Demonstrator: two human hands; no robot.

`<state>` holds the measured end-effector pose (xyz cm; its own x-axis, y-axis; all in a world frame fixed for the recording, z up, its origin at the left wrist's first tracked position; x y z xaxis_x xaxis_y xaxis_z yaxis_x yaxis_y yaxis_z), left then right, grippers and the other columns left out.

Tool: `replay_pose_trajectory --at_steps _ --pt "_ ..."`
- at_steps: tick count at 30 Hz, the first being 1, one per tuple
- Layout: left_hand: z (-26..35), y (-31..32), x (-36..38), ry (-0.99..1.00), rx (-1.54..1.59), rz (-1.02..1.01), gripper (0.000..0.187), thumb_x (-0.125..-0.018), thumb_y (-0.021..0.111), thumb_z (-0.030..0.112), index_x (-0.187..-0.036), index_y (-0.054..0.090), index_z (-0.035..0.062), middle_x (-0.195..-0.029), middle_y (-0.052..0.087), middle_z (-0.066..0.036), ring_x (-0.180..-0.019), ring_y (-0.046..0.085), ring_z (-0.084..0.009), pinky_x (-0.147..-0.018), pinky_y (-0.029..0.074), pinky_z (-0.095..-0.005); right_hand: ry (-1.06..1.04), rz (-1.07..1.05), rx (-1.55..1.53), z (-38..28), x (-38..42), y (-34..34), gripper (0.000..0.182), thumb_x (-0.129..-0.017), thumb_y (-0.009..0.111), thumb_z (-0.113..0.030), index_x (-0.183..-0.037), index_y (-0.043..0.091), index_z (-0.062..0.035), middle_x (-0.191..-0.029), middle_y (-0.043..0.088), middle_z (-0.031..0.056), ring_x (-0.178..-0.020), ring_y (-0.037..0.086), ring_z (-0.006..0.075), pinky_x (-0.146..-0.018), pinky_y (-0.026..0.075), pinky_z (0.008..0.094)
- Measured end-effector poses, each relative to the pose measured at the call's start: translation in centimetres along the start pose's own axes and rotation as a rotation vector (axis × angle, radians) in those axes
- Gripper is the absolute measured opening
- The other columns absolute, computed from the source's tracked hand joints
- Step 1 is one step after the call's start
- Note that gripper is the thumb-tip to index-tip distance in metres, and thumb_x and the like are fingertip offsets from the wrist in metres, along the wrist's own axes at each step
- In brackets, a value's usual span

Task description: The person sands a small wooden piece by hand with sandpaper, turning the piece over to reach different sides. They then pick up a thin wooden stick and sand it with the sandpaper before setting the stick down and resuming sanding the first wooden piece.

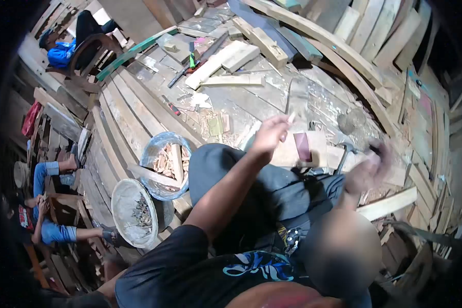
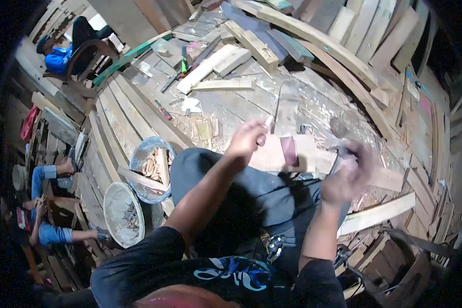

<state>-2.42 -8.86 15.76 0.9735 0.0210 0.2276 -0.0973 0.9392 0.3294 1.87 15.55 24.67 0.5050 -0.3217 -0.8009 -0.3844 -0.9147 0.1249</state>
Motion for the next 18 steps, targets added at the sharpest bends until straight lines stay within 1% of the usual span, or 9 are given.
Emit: replay_pose_trajectory --at_steps 1,2,4,6,7,10,11,14,18 --pt "-0.2 0.3 -0.1 0.081 -0.102 0.008 0.019 -0.090 0.057 0.009 -0.106 0.063 0.0012 -0.076 0.055 0.002 -0.065 0.048 -0.0068 -0.059 0.038 -0.0206 0.205 -0.197 0.092 1.4 0.1 2.1 0.029 -0.093 0.051 -0.010 -0.117 0.058 0.0041 -0.104 0.062 0.0147 -0.095 0.060 0.0246 -0.085 0.048 0.0345" --pt "-1.0 0.5 -0.4 0.158 -0.203 0.015 0.019 -0.089 0.059 0.010 -0.104 0.064 0.0014 -0.075 0.056 0.002 -0.065 0.049 -0.0075 -0.060 0.039 -0.0214 0.211 -0.487 0.228 3.3 1.0 3.1 0.027 -0.092 0.052 -0.007 -0.116 0.060 0.0037 -0.104 0.064 0.0160 -0.096 0.062 0.0241 -0.088 0.047 0.0350" --pt "-2.4 0.8 -0.5 0.280 -0.568 0.023 0.019 -0.088 0.059 0.011 -0.104 0.065 0.0024 -0.084 0.065 -0.006 -0.074 0.061 -0.0165 -0.066 0.047 -0.0284 0.336 -0.619 0.244 8.5 5.9 3.4 0.027 -0.093 0.052 -0.009 -0.115 0.061 0.0033 -0.106 0.066 0.0173 -0.101 0.063 0.0251 -0.091 0.046 0.0356" --pt "-2.3 1.6 0.0 0.403 -0.852 -0.042 0.021 -0.088 0.059 0.011 -0.106 0.065 0.0030 -0.089 0.068 -0.011 -0.080 0.065 -0.0210 -0.071 0.050 -0.0322 0.411 -0.562 0.150 10.1 9.6 3.5 0.027 -0.094 0.052 -0.011 -0.115 0.061 0.0030 -0.108 0.066 0.0175 -0.103 0.063 0.0269 -0.091 0.046 0.0359" --pt "-2.0 2.2 0.4 0.382 -0.908 -0.120 0.025 -0.085 0.059 0.011 -0.109 0.064 0.0039 -0.095 0.068 -0.016 -0.083 0.066 -0.0231 -0.073 0.050 -0.0341 0.610 -0.544 0.003 10.6 10.7 3.9 0.026 -0.095 0.052 -0.013 -0.114 0.061 0.0023 -0.105 0.067 0.0173 -0.100 0.064 0.0268 -0.089 0.048 0.0356" --pt "-2.6 3.1 0.3 0.522 -0.922 -0.222 0.028 -0.083 0.061 0.011 -0.110 0.065 0.0042 -0.097 0.068 -0.018 -0.078 0.065 -0.0238 -0.073 0.050 -0.0345 0.501 -0.617 -0.056 9.7 10.0 5.2 0.025 -0.095 0.051 -0.013 -0.113 0.062 0.0018 -0.103 0.067 0.0182 -0.098 0.064 0.0253 -0.087 0.048 0.0348" --pt "-3.2 3.1 -0.1 0.399 -0.913 -0.263 0.030 -0.082 0.062 0.011 -0.111 0.065 0.0048 -0.098 0.068 -0.018 -0.076 0.063 -0.0224 -0.072 0.050 -0.0341 0.434 -0.613 -0.060 10.1 10.2 5.2 0.021 -0.095 0.053 -0.010 -0.109 0.063 0.0019 -0.097 0.068 0.0161 -0.089 0.065 0.0213 -0.080 0.050 0.0322" --pt "-3.2 3.4 -0.3 0.373 -0.940 -0.303 0.030 -0.081 0.063 0.010 -0.111 0.065 0.0041 -0.097 0.068 -0.019 -0.074 0.062 -0.0207 -0.071 0.049 -0.0328 0.474 -0.648 -0.042 10.4 10.4 4.7 0.013 -0.092 0.057 -0.007 -0.099 0.064 0.0027 -0.082 0.065 0.0101 -0.072 0.062 0.0146 -0.064 0.049 0.0279" --pt "-3.1 2.9 -0.3 0.245 -0.956 -0.219 0.025 -0.079 0.069 0.015 -0.101 0.069 0.0044 -0.083 0.068 -0.015 -0.069 0.061 -0.0165 -0.065 0.048 -0.0301 0.555 -0.660 -0.055 10.9 10.8 3.8 0.012 -0.091 0.057 -0.006 -0.096 0.064 0.0026 -0.082 0.066 0.0112 -0.074 0.063 0.0156 -0.067 0.049 0.0288"
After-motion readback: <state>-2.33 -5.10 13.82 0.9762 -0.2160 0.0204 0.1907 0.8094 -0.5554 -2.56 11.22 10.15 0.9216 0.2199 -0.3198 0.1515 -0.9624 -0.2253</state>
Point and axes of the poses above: each hand's wrist, its own x-axis away from the middle knuckle, its own y-axis out of the palm, z = x × y, the point moved 5 cm from there along -x, towards the middle knuckle
